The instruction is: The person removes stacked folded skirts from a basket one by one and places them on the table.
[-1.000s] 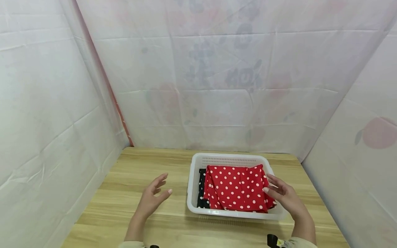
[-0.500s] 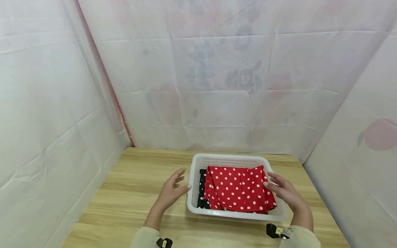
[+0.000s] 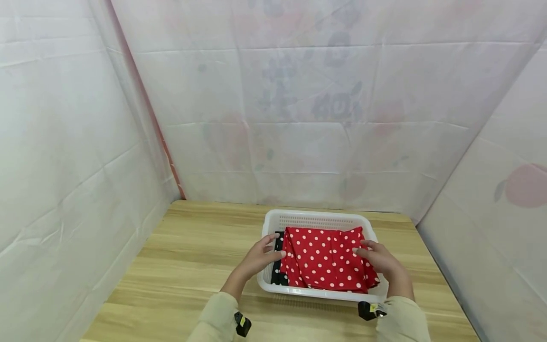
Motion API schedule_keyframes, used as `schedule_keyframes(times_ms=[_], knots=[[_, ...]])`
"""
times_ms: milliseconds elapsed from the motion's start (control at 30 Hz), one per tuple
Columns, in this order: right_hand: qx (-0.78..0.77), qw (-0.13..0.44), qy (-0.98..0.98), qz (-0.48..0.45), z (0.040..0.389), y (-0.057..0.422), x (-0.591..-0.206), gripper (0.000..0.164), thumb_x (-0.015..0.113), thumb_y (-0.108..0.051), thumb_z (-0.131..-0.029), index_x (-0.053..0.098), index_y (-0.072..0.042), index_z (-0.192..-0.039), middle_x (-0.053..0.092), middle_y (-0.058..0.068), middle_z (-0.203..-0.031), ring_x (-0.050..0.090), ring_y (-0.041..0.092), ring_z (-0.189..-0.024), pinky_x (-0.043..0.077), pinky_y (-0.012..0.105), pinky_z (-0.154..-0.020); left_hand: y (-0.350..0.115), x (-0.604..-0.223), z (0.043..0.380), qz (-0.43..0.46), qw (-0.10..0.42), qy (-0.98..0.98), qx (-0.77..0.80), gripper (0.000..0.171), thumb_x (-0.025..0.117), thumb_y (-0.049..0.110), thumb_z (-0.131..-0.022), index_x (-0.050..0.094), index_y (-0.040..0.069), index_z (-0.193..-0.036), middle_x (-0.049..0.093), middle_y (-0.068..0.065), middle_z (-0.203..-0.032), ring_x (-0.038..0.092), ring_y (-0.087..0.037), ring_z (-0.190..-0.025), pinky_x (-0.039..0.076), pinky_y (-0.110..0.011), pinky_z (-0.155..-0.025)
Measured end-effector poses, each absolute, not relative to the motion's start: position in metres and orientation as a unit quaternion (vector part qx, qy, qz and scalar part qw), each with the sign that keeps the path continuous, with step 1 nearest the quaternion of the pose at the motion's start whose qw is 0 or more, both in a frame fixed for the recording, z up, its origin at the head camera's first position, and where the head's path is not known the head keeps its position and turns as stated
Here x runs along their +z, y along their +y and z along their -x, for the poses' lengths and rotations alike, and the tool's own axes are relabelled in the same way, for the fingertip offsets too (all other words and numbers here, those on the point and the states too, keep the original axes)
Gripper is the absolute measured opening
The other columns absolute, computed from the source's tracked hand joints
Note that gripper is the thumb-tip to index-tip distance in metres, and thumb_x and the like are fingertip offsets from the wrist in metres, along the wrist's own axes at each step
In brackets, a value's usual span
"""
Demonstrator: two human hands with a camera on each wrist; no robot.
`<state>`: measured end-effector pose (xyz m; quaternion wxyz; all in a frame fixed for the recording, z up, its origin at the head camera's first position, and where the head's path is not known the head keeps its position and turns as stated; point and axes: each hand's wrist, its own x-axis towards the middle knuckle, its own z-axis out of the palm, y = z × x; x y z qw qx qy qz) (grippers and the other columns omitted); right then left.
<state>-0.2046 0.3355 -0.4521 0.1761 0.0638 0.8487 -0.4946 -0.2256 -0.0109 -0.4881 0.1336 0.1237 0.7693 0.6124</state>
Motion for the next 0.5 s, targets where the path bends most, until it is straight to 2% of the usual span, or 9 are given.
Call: schedule_keyframes(times_ms=[167, 367, 500], knots=[[-0.476, 0.176, 0.858, -0.075, 0.211, 0.328, -0.460, 0.068, 0.054, -0.031, -0.093, 0.024, 0.011, -0.137, 0.034, 0.034, -0.127, 0.036, 0.047, -0.114, 0.041, 0.056, -0.085, -0.004, -0.497, 0.229, -0.139, 0.133, 0.774, 0.603, 0.067, 0.067, 0.038, -0.083, 0.041, 0.014, -0.140, 0.034, -0.013, -0.143, 0.034, -0.043, -0.125, 0.039, -0.055, -0.092], [-0.493, 0.186, 0.844, -0.101, 0.220, 0.321, -0.465, 0.064, 0.052, -0.027, -0.093, 0.025, 0.006, -0.140, 0.031, 0.034, -0.131, 0.032, 0.047, -0.116, 0.038, 0.060, -0.086, 0.003, -0.503, 0.233, -0.134, 0.146, 0.770, 0.606, 0.070, 0.067, 0.040, -0.082, 0.040, 0.014, -0.141, 0.034, -0.010, -0.143, 0.035, -0.041, -0.125, 0.039, -0.052, -0.093], [-0.513, 0.189, 0.829, -0.122, 0.219, 0.321, -0.466, 0.060, 0.053, -0.027, -0.093, 0.029, 0.006, -0.138, 0.033, 0.032, -0.130, 0.036, 0.044, -0.112, 0.044, 0.052, -0.082, 0.010, -0.506, 0.236, -0.127, 0.162, 0.755, 0.623, 0.069, 0.066, 0.038, -0.083, 0.040, 0.009, -0.140, 0.037, -0.014, -0.141, 0.038, -0.041, -0.123, 0.040, -0.052, -0.093]])
